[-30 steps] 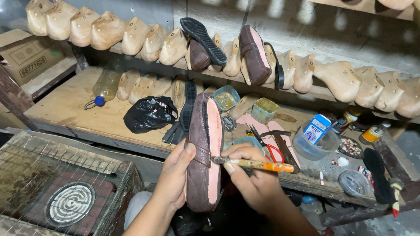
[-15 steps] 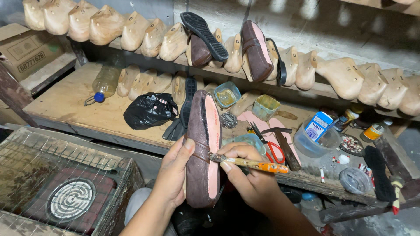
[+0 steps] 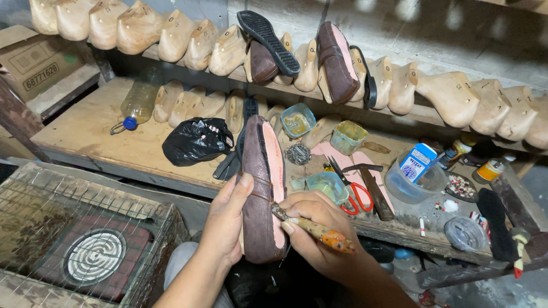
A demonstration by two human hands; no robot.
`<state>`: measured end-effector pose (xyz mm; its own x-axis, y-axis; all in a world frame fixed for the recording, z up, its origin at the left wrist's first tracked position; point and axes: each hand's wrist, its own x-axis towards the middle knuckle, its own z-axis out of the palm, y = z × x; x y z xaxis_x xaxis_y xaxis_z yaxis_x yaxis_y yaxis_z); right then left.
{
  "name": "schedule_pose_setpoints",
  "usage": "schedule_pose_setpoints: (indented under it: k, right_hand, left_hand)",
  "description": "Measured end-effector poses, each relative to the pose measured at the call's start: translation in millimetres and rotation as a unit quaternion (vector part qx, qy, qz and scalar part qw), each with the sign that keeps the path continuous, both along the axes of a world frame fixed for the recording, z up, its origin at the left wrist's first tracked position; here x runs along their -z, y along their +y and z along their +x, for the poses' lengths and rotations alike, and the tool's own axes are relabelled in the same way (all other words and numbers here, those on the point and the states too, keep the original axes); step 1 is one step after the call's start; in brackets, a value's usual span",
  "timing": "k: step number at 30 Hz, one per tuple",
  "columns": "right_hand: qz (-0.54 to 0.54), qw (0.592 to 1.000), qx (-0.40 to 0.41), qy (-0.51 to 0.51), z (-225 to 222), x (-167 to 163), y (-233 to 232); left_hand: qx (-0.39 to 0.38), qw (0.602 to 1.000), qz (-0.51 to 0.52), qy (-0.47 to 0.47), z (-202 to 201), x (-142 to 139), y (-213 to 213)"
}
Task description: The person pours liquid from a plastic bottle into a small container, then uses a brush to apply glue to the upper and sole edges of a brown shoe mounted on a wooden last. The person repeatedly dips the brush into the container and coats the shoe's edges.
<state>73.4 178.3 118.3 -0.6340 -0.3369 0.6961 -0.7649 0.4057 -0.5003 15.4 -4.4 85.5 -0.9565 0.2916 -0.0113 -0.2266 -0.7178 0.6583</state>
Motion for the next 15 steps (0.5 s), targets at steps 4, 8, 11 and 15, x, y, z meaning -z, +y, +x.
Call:
schedule_pose_setpoints:
  k: [4, 8, 11, 15]
  right_hand:
    - [-0.066, 0.994, -0.01, -0.09, 0.2, 3.1, 4.6]
    - [-0.115, 0.986, -0.033, -0.112, -2.3, 7.1, 6.6]
    - [-0.102, 0.989, -0.037, -0.099, -3.2, 9.2, 5.2]
    - [-0.086, 0.987, -0.044, -0.129, -0.5, 10.2, 6.2]
  left_hand:
    - [-0.001, 1.0, -0.001, -0.011, -1.4, 2.2, -0.1]
    - [0.004, 1.0, -0.004, 0.001, -0.7, 3.6, -1.0]
    - [0.006, 1.0, -0.003, -0.001, -0.2, 3.2, -0.7]
    - [-0.002, 1.0, -0.003, -0.011, -0.4, 2.4, -0.6]
